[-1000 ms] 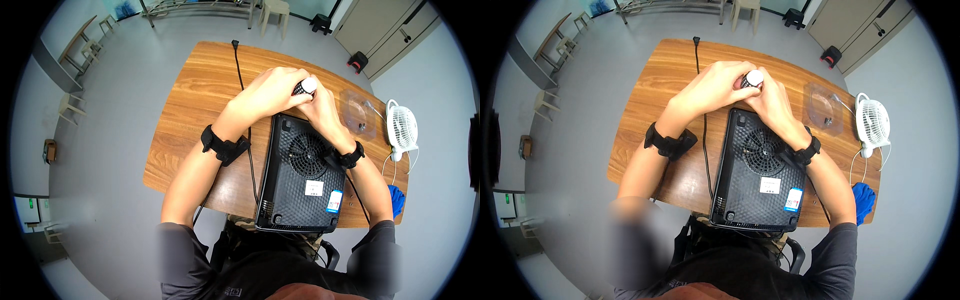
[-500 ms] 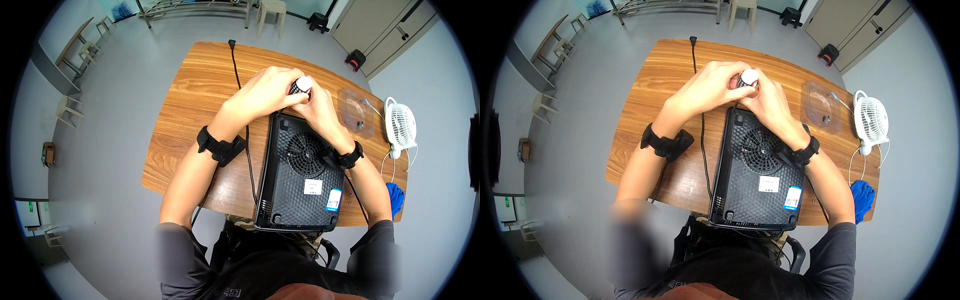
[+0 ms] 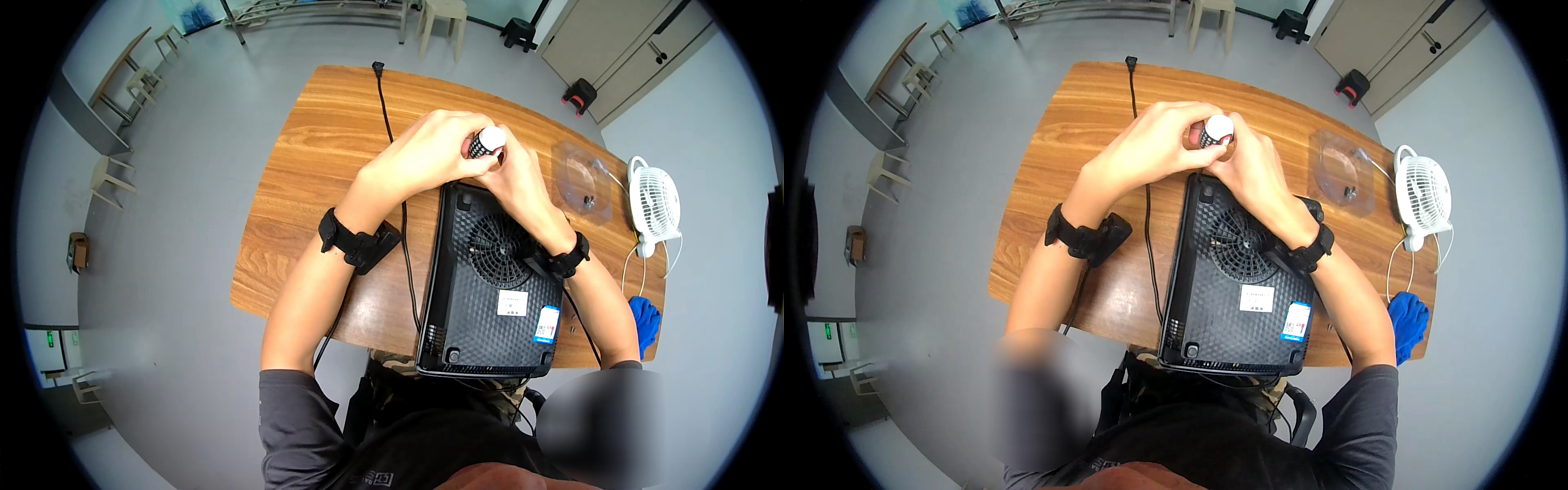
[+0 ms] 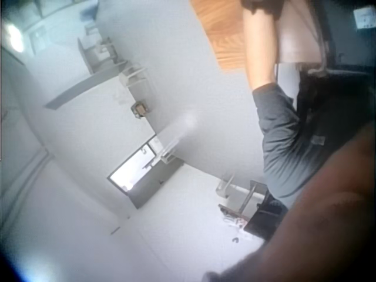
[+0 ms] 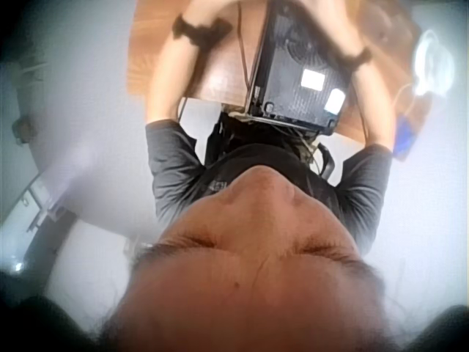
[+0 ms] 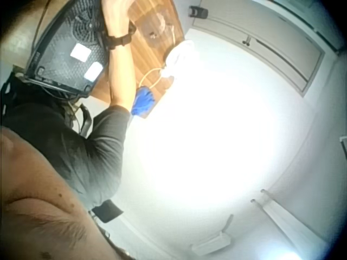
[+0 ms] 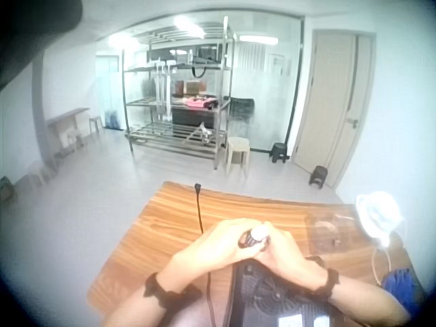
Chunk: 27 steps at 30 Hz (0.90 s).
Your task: The person uses a screwdriver to remove screws from the back of a black electronic device, flips it over to reveal the internal components, and continues to unscrew parts of the casing. The person works methodically, placing removed screws on the table.
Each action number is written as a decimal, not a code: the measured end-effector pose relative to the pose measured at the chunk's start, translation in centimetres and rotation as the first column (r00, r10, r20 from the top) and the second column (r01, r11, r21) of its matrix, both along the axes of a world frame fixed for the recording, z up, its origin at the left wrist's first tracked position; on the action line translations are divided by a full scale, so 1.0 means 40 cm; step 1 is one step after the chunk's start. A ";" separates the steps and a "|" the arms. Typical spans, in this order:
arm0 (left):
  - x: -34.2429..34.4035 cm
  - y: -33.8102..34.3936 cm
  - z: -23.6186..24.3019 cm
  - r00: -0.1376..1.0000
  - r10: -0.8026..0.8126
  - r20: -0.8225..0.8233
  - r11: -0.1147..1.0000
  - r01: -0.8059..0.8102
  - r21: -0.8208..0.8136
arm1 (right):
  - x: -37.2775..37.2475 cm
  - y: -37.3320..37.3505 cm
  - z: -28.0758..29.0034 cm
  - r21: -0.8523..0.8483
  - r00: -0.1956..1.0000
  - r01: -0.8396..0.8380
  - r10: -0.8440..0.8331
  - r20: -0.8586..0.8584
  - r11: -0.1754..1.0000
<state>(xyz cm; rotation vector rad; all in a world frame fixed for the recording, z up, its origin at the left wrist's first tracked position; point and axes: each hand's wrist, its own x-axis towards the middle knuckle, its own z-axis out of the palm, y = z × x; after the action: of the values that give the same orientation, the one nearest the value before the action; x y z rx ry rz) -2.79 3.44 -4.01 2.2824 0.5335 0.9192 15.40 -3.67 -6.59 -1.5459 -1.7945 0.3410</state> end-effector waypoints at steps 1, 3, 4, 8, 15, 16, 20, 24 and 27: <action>0.000 0.000 -0.002 1.000 0.005 0.003 1.000 -0.005 0.009 | 0.002 0.000 -0.004 0.001 1.000 -0.003 0.003 0.008 1.000; 0.002 0.005 -0.010 1.000 0.016 0.007 1.000 -0.016 0.025 | 0.004 0.001 -0.007 0.003 1.000 -0.009 0.009 0.024 1.000; 0.006 0.009 -0.012 1.000 0.024 -0.004 0.999 -0.023 0.042 | 0.005 0.001 0.001 -0.009 0.999 -0.005 0.006 0.049 1.000; 0.022 0.011 -0.017 0.995 0.102 -0.014 0.991 -0.100 0.092 | -0.005 -0.003 0.052 0.002 0.991 0.043 -0.043 0.128 0.999; 0.050 -0.001 0.018 0.944 0.292 -0.153 0.938 -0.251 0.239 | 0.004 0.002 0.055 -0.026 1.000 -0.015 0.014 -0.028 1.000; 0.046 -0.005 0.030 0.939 0.287 -0.191 0.942 -0.241 0.232 | 0.003 -0.002 0.060 -0.065 0.999 -0.034 0.031 -0.043 0.997; 0.020 -0.012 0.040 0.944 0.205 -0.259 0.961 -0.144 0.236 | -0.007 -0.005 0.051 -0.158 0.987 -0.148 0.136 -0.081 0.976; -0.001 -0.013 0.042 0.970 0.122 -0.212 0.982 -0.088 0.165 | 0.019 0.009 0.049 -0.190 0.993 -0.114 0.105 -0.055 0.975; -0.005 -0.005 0.039 0.975 0.108 -0.193 0.984 -0.077 0.162 | 0.027 0.017 0.059 -0.269 0.988 -0.152 0.142 -0.056 0.951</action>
<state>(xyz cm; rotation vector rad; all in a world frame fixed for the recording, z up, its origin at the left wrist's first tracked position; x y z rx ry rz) -3.00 3.24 -2.46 2.5256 0.6827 0.8014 16.48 -3.00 -4.24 -1.5802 -1.9004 0.7106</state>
